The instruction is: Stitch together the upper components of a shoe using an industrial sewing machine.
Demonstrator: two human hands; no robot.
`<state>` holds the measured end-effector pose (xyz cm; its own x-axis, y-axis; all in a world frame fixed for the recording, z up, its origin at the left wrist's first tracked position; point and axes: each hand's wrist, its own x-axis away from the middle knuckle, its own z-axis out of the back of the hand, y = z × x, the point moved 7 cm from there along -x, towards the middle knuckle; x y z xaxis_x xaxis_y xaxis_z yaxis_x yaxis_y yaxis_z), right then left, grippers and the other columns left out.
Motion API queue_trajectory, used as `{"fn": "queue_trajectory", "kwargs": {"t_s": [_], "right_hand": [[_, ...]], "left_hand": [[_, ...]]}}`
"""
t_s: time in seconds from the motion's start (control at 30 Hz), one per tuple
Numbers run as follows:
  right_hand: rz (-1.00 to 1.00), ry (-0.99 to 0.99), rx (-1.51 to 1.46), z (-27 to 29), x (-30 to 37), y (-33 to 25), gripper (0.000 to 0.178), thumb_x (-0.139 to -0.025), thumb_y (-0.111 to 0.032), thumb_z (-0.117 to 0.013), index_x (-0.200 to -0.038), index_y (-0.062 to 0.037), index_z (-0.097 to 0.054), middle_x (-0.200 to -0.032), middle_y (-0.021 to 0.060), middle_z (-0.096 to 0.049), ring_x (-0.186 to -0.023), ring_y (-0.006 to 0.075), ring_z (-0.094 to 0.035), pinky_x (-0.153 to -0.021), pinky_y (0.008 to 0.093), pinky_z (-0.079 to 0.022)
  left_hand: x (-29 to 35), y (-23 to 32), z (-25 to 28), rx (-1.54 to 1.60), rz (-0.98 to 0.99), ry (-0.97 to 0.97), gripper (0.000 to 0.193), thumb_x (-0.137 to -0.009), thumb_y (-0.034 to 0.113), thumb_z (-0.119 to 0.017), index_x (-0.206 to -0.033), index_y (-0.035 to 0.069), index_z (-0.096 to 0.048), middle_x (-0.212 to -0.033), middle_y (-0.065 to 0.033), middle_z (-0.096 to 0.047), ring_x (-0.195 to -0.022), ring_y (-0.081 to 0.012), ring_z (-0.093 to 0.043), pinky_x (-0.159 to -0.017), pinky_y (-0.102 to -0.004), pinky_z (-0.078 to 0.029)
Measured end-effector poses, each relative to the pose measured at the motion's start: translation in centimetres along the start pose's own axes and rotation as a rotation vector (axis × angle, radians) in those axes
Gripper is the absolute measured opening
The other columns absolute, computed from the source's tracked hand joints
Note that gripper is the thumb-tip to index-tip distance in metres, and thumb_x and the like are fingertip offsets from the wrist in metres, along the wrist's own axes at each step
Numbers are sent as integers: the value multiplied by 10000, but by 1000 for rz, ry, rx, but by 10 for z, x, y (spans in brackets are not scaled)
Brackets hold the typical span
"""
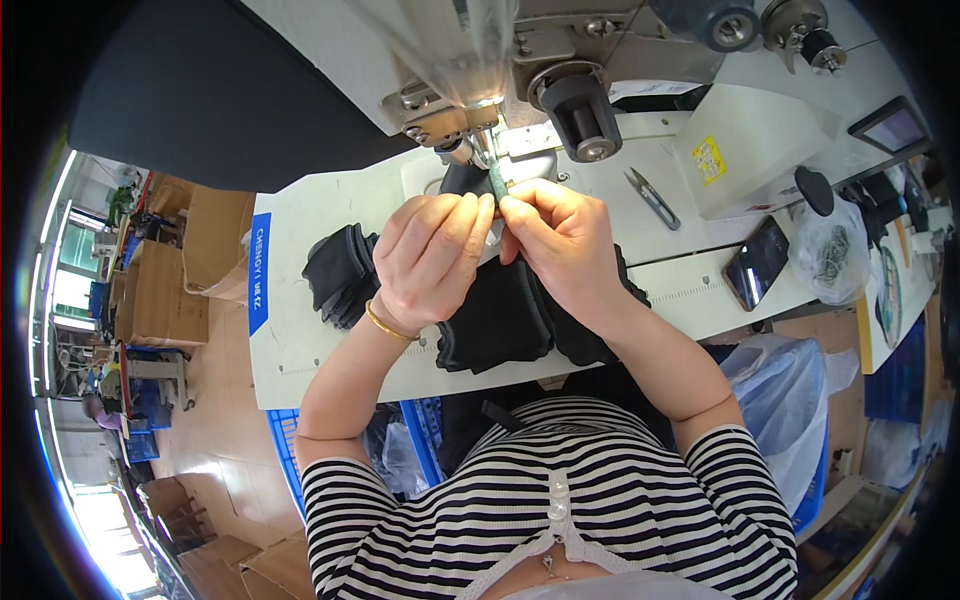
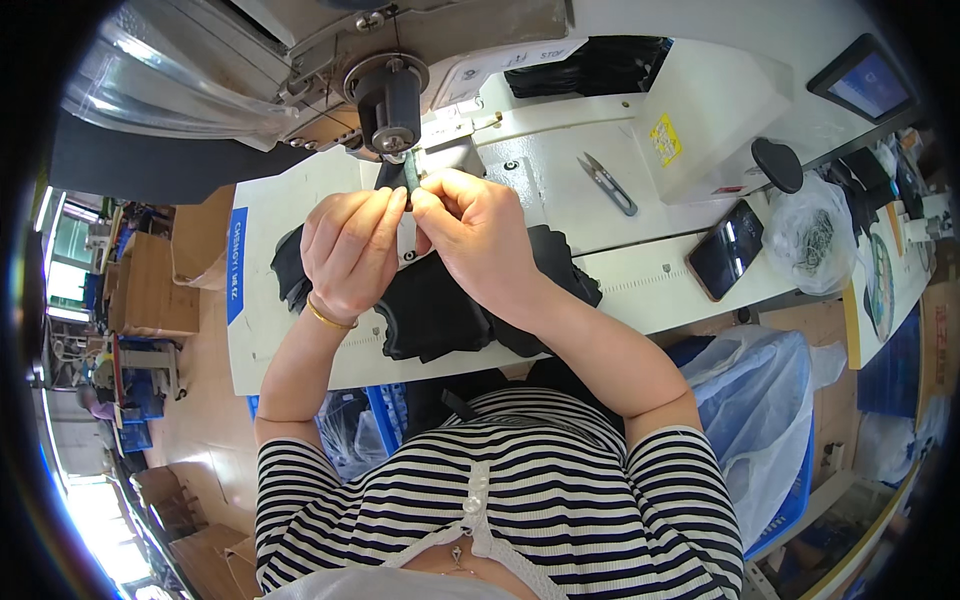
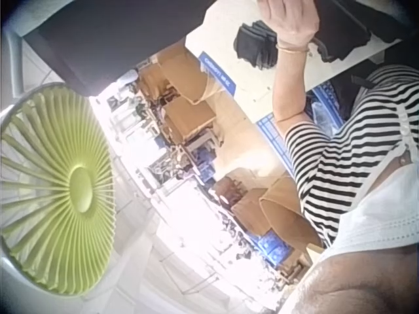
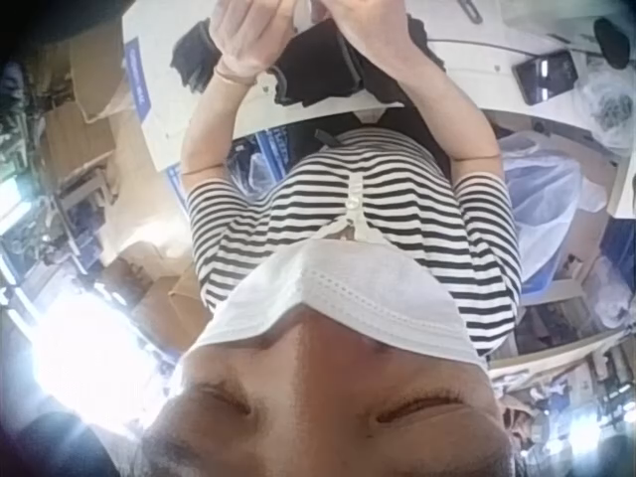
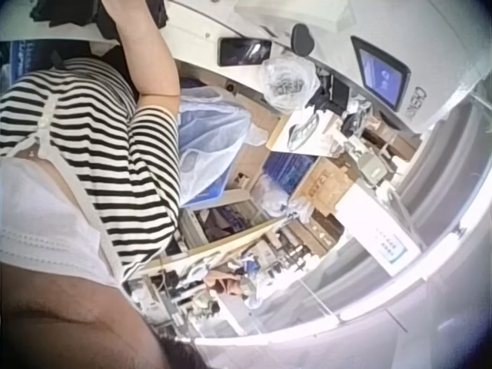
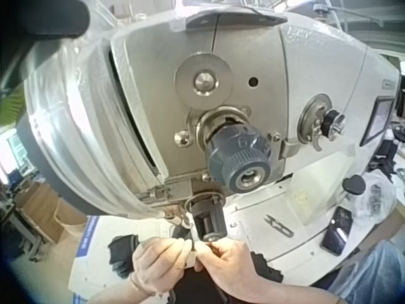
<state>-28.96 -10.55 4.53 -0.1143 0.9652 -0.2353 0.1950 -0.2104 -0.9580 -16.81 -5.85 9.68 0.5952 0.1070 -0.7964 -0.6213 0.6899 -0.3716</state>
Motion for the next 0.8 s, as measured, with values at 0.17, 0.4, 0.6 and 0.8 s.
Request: {"fn": "queue_trajectory", "kwargs": {"t_s": [0.17, 0.4, 0.6, 0.8], "right_hand": [[-41, -26, 23, -2, 2, -4, 187, -944, -125, -570, -876, 4, -686, -606, 19, -626, -555, 32, -521, -510, 228, -393], [-62, -38, 119, 2, 9, -1, 198, -946, -138, -564, -917, 2, -701, -606, 15, -634, -541, 28, -505, -507, 228, -383], [-82, -45, 114, 2, 11, 5, 203, -949, -152, -565, -913, -13, -708, -596, 2, -631, -527, 19, -483, -495, 224, -366], [-74, -58, 114, 1, 11, 8, 215, -953, -165, -569, -907, -8, -709, -594, 3, -630, -520, 21, -486, -483, 223, -364]], "left_hand": [[4, -7, -5, -34, -50, 41, 374, -592, 74, -674, -945, -36, -731, -940, -93, -670, -847, -228, -665, -775, -356, -546], [2, -19, -13, -55, -78, 69, 353, -579, 68, -699, -917, -30, -721, -937, -88, -672, -848, -236, -665, -782, -358, -551], [2, -25, -19, -49, -32, 115, 282, -605, 32, -727, -882, -23, -714, -903, -79, -667, -833, -235, -661, -770, -366, -549], [3, -27, -22, -58, 2, 106, 248, -622, 16, -735, -867, -19, -715, -886, -76, -663, -815, -236, -651, -754, -369, -542]]}}
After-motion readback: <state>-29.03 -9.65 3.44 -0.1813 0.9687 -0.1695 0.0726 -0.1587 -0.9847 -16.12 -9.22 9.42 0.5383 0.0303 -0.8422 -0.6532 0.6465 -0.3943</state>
